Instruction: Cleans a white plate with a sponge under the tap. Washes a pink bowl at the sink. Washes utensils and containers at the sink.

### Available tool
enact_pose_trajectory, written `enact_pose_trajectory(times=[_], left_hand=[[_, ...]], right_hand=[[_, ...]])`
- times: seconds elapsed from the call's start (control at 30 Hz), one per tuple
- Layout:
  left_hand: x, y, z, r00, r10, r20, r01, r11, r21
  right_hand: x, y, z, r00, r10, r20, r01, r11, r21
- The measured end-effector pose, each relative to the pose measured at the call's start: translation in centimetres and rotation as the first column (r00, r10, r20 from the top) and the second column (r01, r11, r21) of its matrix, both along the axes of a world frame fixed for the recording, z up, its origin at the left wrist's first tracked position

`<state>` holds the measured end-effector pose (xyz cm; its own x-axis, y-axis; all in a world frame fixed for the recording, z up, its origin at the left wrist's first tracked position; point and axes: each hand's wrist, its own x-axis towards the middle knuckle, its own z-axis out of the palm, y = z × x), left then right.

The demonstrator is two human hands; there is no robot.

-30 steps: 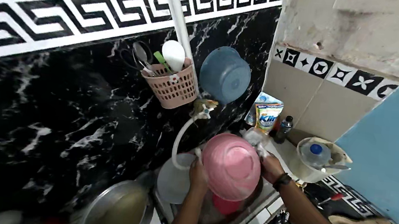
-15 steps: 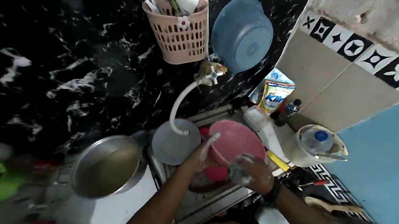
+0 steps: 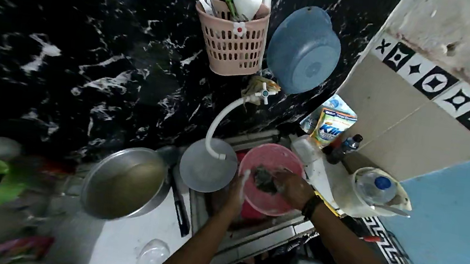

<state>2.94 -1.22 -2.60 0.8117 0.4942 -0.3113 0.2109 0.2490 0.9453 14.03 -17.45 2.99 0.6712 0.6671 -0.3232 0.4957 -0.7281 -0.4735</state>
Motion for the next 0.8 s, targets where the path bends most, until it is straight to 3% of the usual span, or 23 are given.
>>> enact_pose_trajectory(times=[0.03, 0.1, 0.23, 0.33, 0.4, 0.43, 0.5, 0.57, 0.63, 0.7, 0.8], left_hand=[[0.1, 0.2, 0.0, 1.0, 0.008, 0.011, -0.008, 1.0, 0.004], [-0.1, 0.1, -0.1, 0.999, 0.037, 0.026, -0.037, 0.999, -0.001], [0.0, -1.4, 0.3, 0.995, 0.074, 0.061, -0.074, 0.997, -0.002], [-0.6, -0.8, -0.2, 0.996, 0.092, 0.013, -0.093, 0.995, 0.024], [-1.4, -0.9, -0.4, 1.0, 0.026, -0.009, -0.025, 0.997, 0.075], [-1.4, -1.5, 0.1, 1.0, 0.016, -0.001, -0.016, 0.997, 0.08], [-0.7, -2.6, 1.0, 0.999, 0.026, 0.04, -0.028, 0.998, 0.053], [0.0, -1.8, 1.1, 0.996, 0.057, 0.065, -0.061, 0.997, 0.054], [0.0, 0.0, 0.9, 0.997, 0.053, 0.057, -0.058, 0.995, 0.087], [-0.3, 0.2, 0.3, 0.999, 0.034, 0.037, -0.037, 0.996, 0.084], [-0.1, -1.0, -0.4, 0.997, 0.062, 0.045, -0.062, 0.998, -0.002]], right_hand=[[-0.1, 0.1, 1.0, 0.998, 0.004, 0.055, 0.0, 0.996, -0.085], [0.2, 0.3, 1.0, 0.994, -0.056, 0.096, 0.062, 0.997, -0.055], [-1.7, 2.3, -2.3, 0.994, 0.086, -0.073, -0.08, 0.994, 0.08], [-0.7, 1.2, -1.2, 0.967, 0.252, -0.047, -0.256, 0.946, -0.199], [2.0, 0.8, -0.3, 0.984, 0.172, 0.034, -0.15, 0.927, -0.345], [2.9, 1.4, 0.1, 0.988, 0.122, 0.09, -0.087, 0.943, -0.322], [2.0, 3.0, 0.1, 0.994, 0.076, 0.079, -0.07, 0.994, -0.082], [-0.6, 4.2, -0.6, 0.98, 0.182, -0.076, -0.162, 0.963, 0.216], [-1.4, 4.0, -1.2, 0.903, 0.369, -0.22, -0.288, 0.9, 0.327], [-1.0, 3.9, -0.7, 0.879, 0.443, -0.178, -0.365, 0.864, 0.348], [1.4, 5.1, 2.9, 0.898, 0.435, 0.067, -0.44, 0.893, 0.091]])
